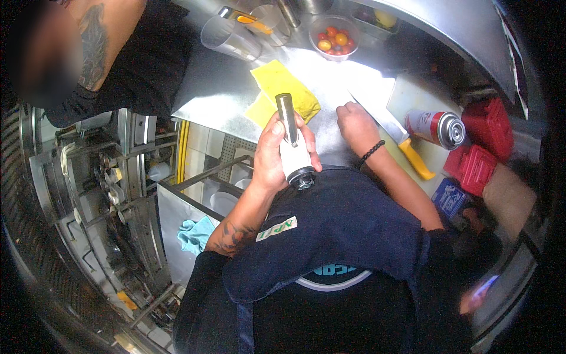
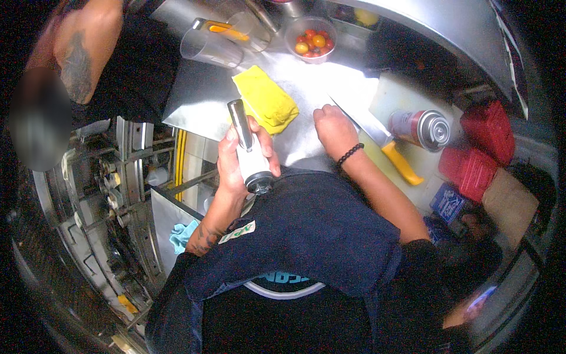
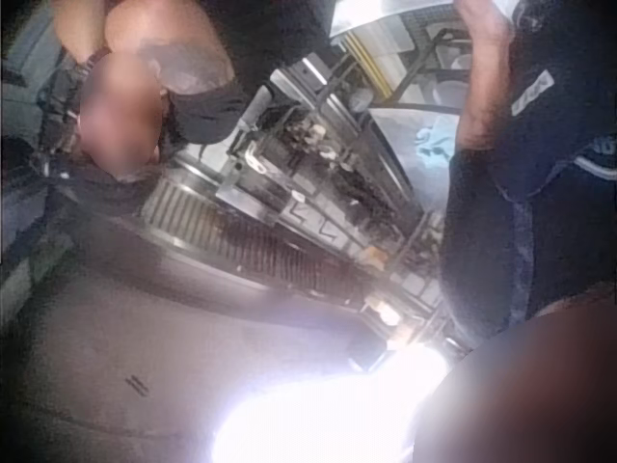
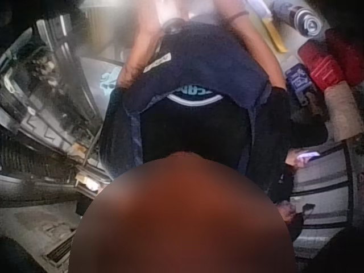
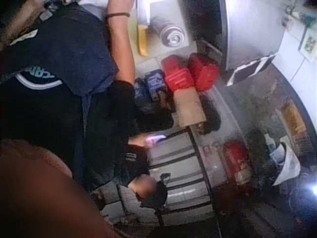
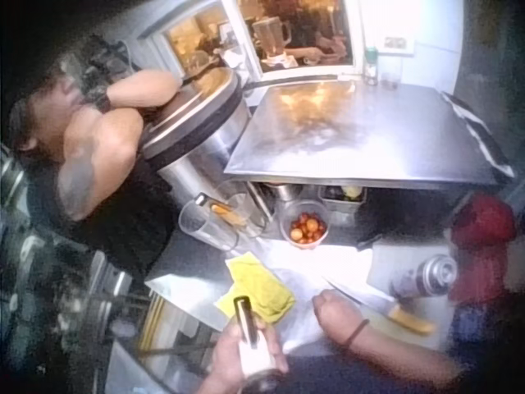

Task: The person assembles a handheld blowtorch by attaching a nozzle to a gas canister, then uses a lighter to ignite the torch. They adjust the flame and direct it toward a metal surface, then extinguish it.

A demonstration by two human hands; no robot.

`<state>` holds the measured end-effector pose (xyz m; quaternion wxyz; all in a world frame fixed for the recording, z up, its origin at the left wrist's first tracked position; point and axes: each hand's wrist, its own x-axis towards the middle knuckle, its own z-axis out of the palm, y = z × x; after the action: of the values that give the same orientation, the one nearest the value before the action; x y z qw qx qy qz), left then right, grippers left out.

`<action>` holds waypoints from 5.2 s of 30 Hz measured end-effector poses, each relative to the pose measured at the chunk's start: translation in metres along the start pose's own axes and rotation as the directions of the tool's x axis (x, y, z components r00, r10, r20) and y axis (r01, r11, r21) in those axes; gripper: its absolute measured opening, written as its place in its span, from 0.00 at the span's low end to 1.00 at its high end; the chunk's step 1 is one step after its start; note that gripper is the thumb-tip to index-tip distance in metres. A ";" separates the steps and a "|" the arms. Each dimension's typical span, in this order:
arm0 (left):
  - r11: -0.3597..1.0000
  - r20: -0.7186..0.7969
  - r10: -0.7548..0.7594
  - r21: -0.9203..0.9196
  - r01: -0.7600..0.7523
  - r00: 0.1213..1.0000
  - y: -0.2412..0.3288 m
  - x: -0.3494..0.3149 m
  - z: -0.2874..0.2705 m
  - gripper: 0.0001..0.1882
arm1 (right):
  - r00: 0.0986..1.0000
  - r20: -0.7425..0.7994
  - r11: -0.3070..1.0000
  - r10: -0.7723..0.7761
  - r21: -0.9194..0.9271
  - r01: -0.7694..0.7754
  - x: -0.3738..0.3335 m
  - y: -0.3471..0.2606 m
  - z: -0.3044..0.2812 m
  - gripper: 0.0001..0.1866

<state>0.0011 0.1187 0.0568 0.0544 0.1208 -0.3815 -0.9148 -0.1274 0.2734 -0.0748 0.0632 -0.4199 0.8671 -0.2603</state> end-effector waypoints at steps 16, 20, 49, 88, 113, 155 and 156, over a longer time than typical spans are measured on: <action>0.974 -0.129 0.041 0.226 -0.011 0.991 0.005 0.002 0.029 0.20 | 0.948 0.306 -0.228 0.084 0.932 -0.281 -0.017 -0.065 -0.118 0.08; 0.943 -0.133 0.065 0.333 -0.018 0.989 0.005 0.002 0.035 0.17 | 0.971 0.233 -0.116 0.054 0.967 -0.226 -0.018 -0.069 -0.117 0.07; 0.768 -0.037 0.207 0.626 -0.139 0.978 -0.002 -0.003 0.040 0.13 | 0.982 -0.179 0.714 0.059 0.695 0.084 -0.021 -0.103 -0.148 0.08; 0.735 -0.044 0.220 0.664 -0.136 0.975 -0.004 -0.005 0.041 0.16 | 0.987 -0.116 0.703 0.110 0.711 0.005 -0.030 -0.099 -0.141 0.07; 0.767 -0.038 0.261 0.615 -0.183 0.965 -0.005 -0.007 0.042 0.15 | 0.957 -0.284 0.785 0.060 0.605 0.130 -0.030 -0.103 -0.125 0.07; 0.355 0.007 0.341 0.925 -0.135 0.940 -0.013 -0.005 0.035 0.13 | 0.977 -0.211 0.902 0.029 0.427 0.066 -0.035 -0.091 -0.110 0.06; 0.375 0.010 0.345 0.915 -0.147 0.939 -0.014 -0.004 0.033 0.13 | 0.976 -0.215 0.916 0.013 0.394 0.075 -0.035 -0.091 -0.108 0.06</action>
<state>-0.0042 0.1521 0.0696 0.1512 0.1559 -0.8204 -0.5290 -0.0767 0.2965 0.0597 0.0500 -0.3816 0.7906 -0.4762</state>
